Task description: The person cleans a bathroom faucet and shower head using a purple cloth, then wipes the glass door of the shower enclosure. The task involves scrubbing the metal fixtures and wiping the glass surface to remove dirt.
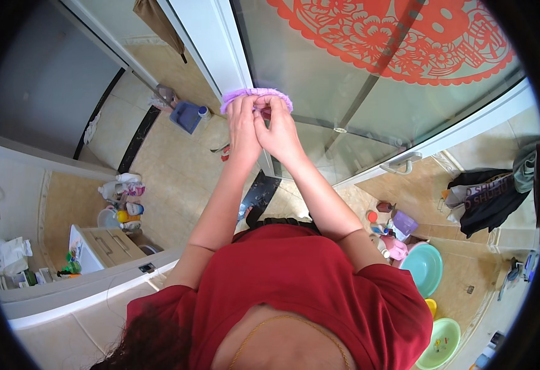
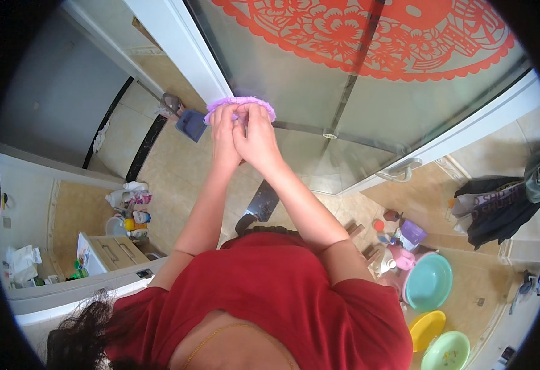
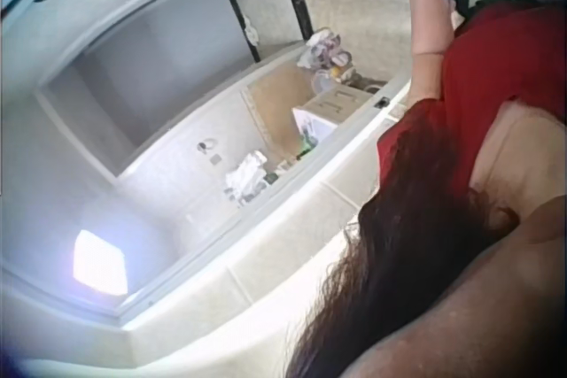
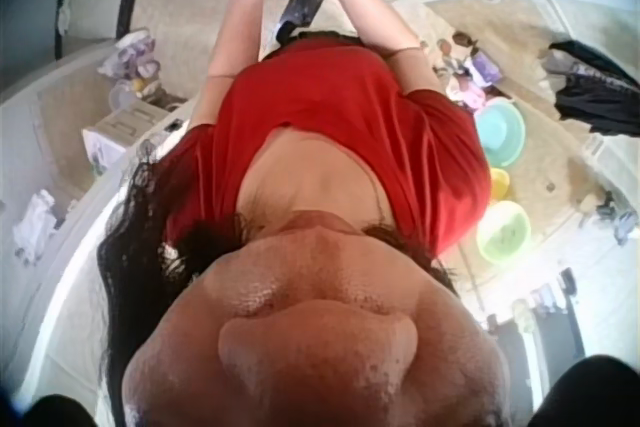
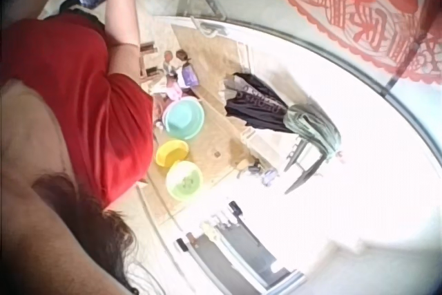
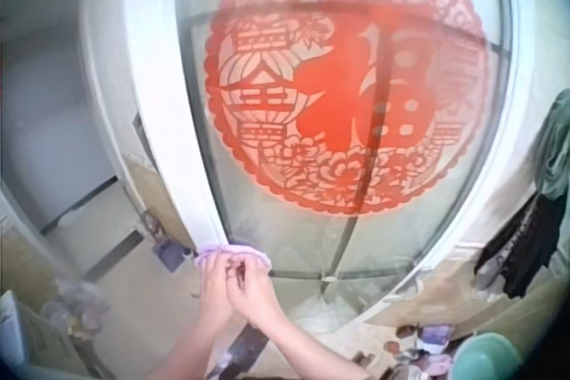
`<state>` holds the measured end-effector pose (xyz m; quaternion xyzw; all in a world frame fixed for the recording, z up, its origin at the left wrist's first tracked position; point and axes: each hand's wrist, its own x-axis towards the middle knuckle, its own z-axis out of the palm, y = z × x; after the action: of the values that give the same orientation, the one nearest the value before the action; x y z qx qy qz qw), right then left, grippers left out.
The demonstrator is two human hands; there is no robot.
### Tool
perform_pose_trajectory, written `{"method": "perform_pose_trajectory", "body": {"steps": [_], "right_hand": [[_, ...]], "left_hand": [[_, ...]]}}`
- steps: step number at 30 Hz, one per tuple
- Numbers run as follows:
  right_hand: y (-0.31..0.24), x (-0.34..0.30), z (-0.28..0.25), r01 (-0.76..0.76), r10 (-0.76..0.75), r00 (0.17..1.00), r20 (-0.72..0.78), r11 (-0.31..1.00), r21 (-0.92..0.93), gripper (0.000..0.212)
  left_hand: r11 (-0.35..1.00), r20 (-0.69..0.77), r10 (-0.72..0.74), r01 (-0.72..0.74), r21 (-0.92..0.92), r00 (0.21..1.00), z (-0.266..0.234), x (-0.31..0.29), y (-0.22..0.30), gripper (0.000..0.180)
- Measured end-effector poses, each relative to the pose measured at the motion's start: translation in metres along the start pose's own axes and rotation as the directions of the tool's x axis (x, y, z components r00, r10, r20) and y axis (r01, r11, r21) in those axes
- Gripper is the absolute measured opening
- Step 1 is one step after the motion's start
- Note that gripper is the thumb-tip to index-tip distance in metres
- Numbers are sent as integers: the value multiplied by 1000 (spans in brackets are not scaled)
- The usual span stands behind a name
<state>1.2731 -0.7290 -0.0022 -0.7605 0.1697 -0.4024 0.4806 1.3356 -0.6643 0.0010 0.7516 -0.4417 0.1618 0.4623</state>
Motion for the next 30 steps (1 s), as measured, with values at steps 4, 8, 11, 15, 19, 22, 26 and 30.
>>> {"method": "perform_pose_trajectory", "body": {"steps": [4,8,11,15,19,22,26,30], "right_hand": [[-3,-1,-9,16,-17,1000,8,996,83,25],[-9,-4,-43,-21,25,999,-33,995,102,23],[-9,-10,-82,-9,15,994,-111,998,58,20],[4,-22,-142,-28,18,968,-249,999,-40,13],[9,-32,-200,-105,55,929,-365,987,-120,11],[13,-39,-239,-146,57,904,-424,973,-181,11],[15,-46,-273,-164,25,877,-479,954,-251,13],[20,-49,-277,-142,-20,864,-503,949,-282,14]], "left_hand": [[998,-15,49,-49,32,999,2,1,1,28],[995,16,88,-87,-39,996,17,3,31,30],[988,37,118,-114,-103,992,39,-1,59,27],[963,85,197,-177,-204,977,75,-8,108,29],[929,163,254,-194,-314,953,114,-18,151,32],[907,234,288,-186,-379,929,137,-23,181,38],[874,225,345,-224,-432,911,161,-28,211,43],[867,273,350,-199,-457,896,164,-30,214,46]]}}
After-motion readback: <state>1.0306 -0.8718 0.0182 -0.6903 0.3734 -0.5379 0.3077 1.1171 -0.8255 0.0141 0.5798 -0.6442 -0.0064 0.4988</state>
